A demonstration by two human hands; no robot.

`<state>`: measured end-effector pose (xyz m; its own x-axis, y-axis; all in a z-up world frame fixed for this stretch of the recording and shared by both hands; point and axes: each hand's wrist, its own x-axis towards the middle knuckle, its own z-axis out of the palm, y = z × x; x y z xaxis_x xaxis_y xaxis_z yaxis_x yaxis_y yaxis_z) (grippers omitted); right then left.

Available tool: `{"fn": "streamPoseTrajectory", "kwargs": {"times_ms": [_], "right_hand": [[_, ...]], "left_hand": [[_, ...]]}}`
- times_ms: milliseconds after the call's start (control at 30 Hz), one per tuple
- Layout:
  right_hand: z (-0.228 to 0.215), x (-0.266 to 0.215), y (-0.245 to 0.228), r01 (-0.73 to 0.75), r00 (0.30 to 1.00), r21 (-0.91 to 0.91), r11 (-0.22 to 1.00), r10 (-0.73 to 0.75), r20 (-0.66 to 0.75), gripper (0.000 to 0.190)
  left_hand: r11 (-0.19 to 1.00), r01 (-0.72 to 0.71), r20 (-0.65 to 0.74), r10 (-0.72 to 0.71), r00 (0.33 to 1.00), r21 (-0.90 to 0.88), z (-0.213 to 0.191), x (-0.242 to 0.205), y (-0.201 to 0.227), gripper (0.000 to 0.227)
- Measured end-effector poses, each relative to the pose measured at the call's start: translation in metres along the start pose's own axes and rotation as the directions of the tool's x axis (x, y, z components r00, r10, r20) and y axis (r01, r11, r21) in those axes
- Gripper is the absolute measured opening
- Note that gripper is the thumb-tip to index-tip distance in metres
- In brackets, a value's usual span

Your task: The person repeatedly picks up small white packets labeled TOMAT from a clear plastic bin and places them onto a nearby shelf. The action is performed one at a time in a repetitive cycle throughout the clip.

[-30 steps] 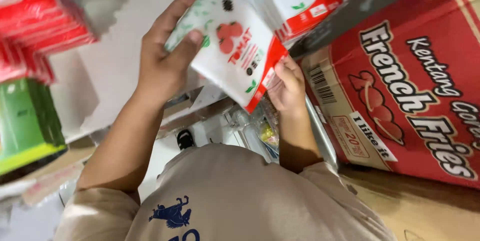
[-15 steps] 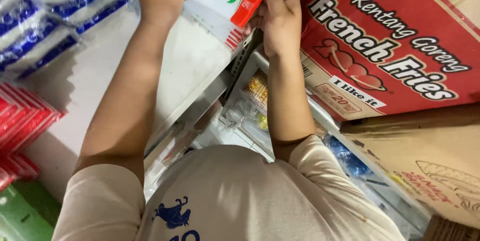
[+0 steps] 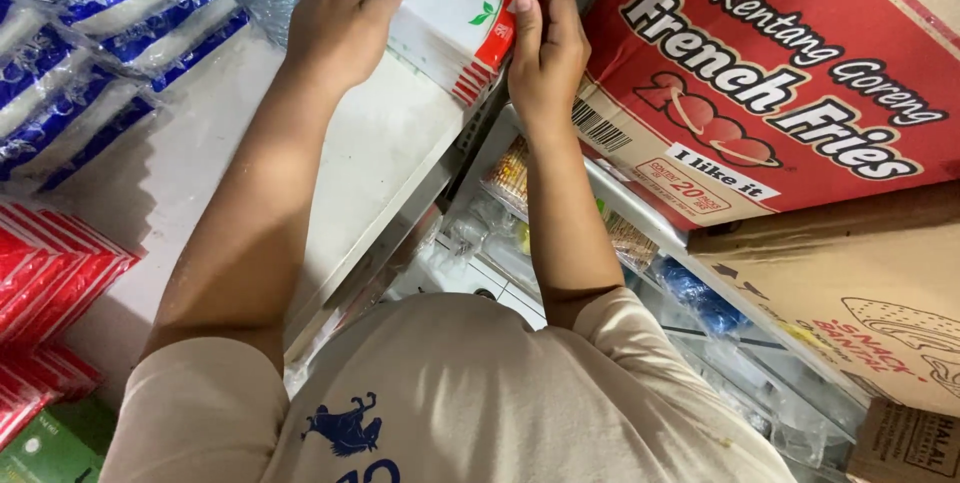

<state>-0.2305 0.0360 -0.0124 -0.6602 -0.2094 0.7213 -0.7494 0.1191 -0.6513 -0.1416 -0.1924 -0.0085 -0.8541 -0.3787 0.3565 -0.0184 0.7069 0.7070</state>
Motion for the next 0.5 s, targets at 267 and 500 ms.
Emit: {"fn": "streamPoseTrajectory", "kwargs": {"times_ms": [267, 500], "right_hand": [[-0.006, -0.02, -0.023, 0.039, 0.995, -0.071, 0.997, -0.032, 0.097, 0.053], [0.003, -0.022, 0.0, 0.033, 0.999, 0.125, 0.992, -0.038, 0.033, 0.049]], "left_hand": [[0.979, -0.094, 0.047, 0.087, 0.995, 0.181, -0.011, -0.003, 0.015, 0.06], [0.967, -0.03, -0.033, 0.04, 0.999, 0.253, 0.003, -0.003, 0.022, 0.066]]}}
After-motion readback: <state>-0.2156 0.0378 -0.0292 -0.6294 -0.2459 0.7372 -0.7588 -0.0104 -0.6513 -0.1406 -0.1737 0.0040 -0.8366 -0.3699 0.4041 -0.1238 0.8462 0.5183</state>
